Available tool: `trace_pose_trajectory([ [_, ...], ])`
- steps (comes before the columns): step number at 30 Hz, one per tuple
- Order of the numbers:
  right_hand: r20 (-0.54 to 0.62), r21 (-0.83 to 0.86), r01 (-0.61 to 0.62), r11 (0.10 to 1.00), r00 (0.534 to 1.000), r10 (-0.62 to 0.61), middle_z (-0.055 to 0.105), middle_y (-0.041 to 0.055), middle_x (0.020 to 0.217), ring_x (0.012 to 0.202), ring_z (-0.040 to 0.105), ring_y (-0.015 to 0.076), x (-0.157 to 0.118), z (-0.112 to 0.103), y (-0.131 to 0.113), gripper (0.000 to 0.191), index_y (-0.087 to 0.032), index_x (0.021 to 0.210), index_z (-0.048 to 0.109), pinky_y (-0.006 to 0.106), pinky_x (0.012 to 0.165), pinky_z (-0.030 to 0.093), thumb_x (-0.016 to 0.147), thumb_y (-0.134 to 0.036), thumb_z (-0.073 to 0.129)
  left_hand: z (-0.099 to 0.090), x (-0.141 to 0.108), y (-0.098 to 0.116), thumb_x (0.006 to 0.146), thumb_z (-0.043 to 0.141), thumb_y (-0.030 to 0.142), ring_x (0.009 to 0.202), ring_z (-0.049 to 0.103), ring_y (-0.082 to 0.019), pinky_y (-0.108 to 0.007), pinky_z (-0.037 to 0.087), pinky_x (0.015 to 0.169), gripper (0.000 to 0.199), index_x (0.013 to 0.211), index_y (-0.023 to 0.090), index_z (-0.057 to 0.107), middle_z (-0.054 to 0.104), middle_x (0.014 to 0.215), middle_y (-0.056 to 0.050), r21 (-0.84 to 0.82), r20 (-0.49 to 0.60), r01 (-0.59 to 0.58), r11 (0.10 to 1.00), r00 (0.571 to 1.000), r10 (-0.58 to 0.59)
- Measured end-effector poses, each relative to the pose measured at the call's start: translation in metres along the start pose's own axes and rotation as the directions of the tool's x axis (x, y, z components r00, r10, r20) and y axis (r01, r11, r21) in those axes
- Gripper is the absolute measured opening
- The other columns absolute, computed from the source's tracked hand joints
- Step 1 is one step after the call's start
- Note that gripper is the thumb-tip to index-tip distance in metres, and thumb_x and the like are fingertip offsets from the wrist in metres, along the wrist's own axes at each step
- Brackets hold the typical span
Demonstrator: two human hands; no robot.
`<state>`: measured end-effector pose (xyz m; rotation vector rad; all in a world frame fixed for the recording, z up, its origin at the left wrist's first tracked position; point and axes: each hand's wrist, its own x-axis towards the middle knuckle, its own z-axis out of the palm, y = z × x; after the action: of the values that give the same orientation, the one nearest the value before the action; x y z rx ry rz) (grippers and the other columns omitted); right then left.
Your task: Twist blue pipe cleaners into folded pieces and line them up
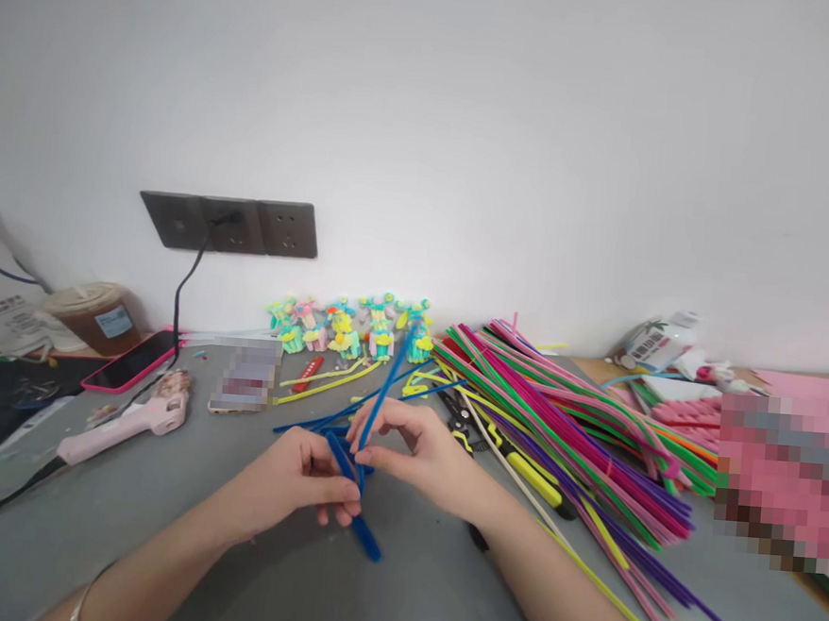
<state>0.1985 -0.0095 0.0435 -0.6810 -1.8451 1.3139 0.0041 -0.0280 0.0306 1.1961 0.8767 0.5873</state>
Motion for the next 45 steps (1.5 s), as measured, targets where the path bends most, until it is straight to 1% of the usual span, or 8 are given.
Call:
trace_pose_trajectory([
  [7, 0.122, 0.031, -0.119, 0.992, 0.986, 0.114, 0.066, 0.0053, 0.091, 0.089, 0.060, 0.0187, -0.002, 0.001, 0.001, 0.014, -0.016, 0.083, 0.068, 0.032, 0.083, 0.045, 0.079, -0.029, 0.073, 0.000, -0.003, -0.001, 0.067, 0.078, 0.034, 0.056, 0.063, -0.011, -0.021, 0.048, 0.056, 0.024, 0.067, 0.010, 0.073, 0.072, 0.067, -0.006, 0.050, 0.129, 0.065, 0.997, 0.989, -0.071],
  [13, 0.117, 0.093, -0.166, 0.982, 0.981, 0.155, 0.064, 0.0033, 0.085, 0.081, 0.059, 0.0163, -0.002, 0.008, 0.005, 0.019, -0.016, 0.076, 0.066, 0.029, 0.075, 0.046, 0.077, -0.033, 0.075, 0.001, -0.005, -0.004, 0.068, 0.077, 0.035, 0.057, 0.064, -0.013, -0.023, 0.050, 0.060, 0.023, 0.069, 0.012, 0.073, 0.072, 0.068, -0.006, 0.013, 0.169, 0.105, 0.994, 0.980, -0.106],
  [19, 0.083, 0.260, -0.288, 0.922, 0.958, 0.275, 0.063, -0.0008, 0.069, 0.065, 0.058, 0.0119, -0.002, 0.015, 0.007, 0.024, -0.014, 0.075, 0.066, 0.024, 0.064, 0.044, 0.072, -0.035, 0.078, -0.002, -0.004, -0.002, 0.065, 0.079, 0.037, 0.058, 0.065, -0.015, -0.026, 0.051, 0.062, 0.026, 0.068, 0.012, 0.072, 0.072, 0.069, -0.007, -0.019, 0.167, 0.112, 0.994, 0.980, -0.107],
  [29, -0.113, 0.267, -0.209, 0.941, 0.963, 0.246, 0.065, -0.0008, 0.067, 0.064, 0.061, 0.0120, 0.002, 0.021, 0.016, 0.024, -0.015, 0.071, 0.065, 0.024, 0.063, 0.048, 0.066, -0.029, 0.083, -0.001, -0.001, 0.001, 0.067, 0.078, 0.035, 0.054, 0.062, -0.012, -0.024, 0.050, 0.059, 0.025, 0.065, 0.011, 0.072, 0.072, 0.065, -0.006, -0.029, 0.080, 0.076, 0.997, 0.994, -0.074],
  [33, -0.181, 0.284, -0.187, 0.940, 0.953, 0.245, 0.066, -0.0002, 0.069, 0.063, 0.061, 0.0116, 0.003, 0.017, 0.014, 0.022, -0.015, 0.072, 0.065, 0.024, 0.062, 0.049, 0.069, -0.030, 0.081, 0.000, -0.001, 0.001, 0.072, 0.076, 0.036, 0.069, 0.068, -0.015, -0.023, 0.052, 0.064, 0.026, 0.078, 0.011, 0.075, 0.075, 0.081, -0.010, -0.122, 0.066, 0.076, 0.990, 0.995, -0.068],
  [37, -0.195, 0.410, -0.163, 0.897, 0.945, 0.261, 0.067, 0.0002, 0.069, 0.061, 0.060, 0.0107, 0.001, 0.017, 0.006, 0.020, -0.016, 0.074, 0.066, 0.022, 0.060, 0.049, 0.069, -0.028, 0.081, 0.001, -0.003, 0.002, 0.076, 0.073, 0.036, 0.073, 0.067, -0.015, -0.021, 0.052, 0.060, 0.028, 0.089, 0.011, 0.075, 0.074, 0.092, -0.013, -0.300, 0.165, 0.123, 0.946, 0.983, -0.076],
  [40, -0.183, 0.503, -0.141, 0.853, 0.947, 0.264, 0.066, -0.0002, 0.068, 0.061, 0.059, 0.0103, -0.001, 0.021, 0.000, 0.020, -0.016, 0.073, 0.067, 0.022, 0.059, 0.048, 0.066, -0.026, 0.083, 0.003, -0.005, 0.001, 0.070, 0.079, 0.034, 0.067, 0.065, -0.014, -0.019, 0.049, 0.052, 0.028, 0.085, 0.010, 0.075, 0.073, 0.083, -0.011, -0.382, 0.260, 0.195, 0.903, 0.961, -0.097],
  [45, -0.159, 0.583, -0.133, 0.802, 0.949, 0.273, 0.063, -0.0012, 0.067, 0.062, 0.058, 0.0100, -0.003, 0.030, -0.005, 0.021, -0.017, 0.070, 0.065, 0.021, 0.059, 0.048, 0.064, -0.023, 0.084, 0.010, -0.006, -0.002, 0.055, 0.088, 0.037, 0.052, 0.061, -0.010, -0.017, 0.045, 0.047, 0.036, 0.071, 0.008, 0.073, 0.070, 0.065, -0.007, -0.441, 0.326, 0.282, 0.852, 0.935, -0.140],
])
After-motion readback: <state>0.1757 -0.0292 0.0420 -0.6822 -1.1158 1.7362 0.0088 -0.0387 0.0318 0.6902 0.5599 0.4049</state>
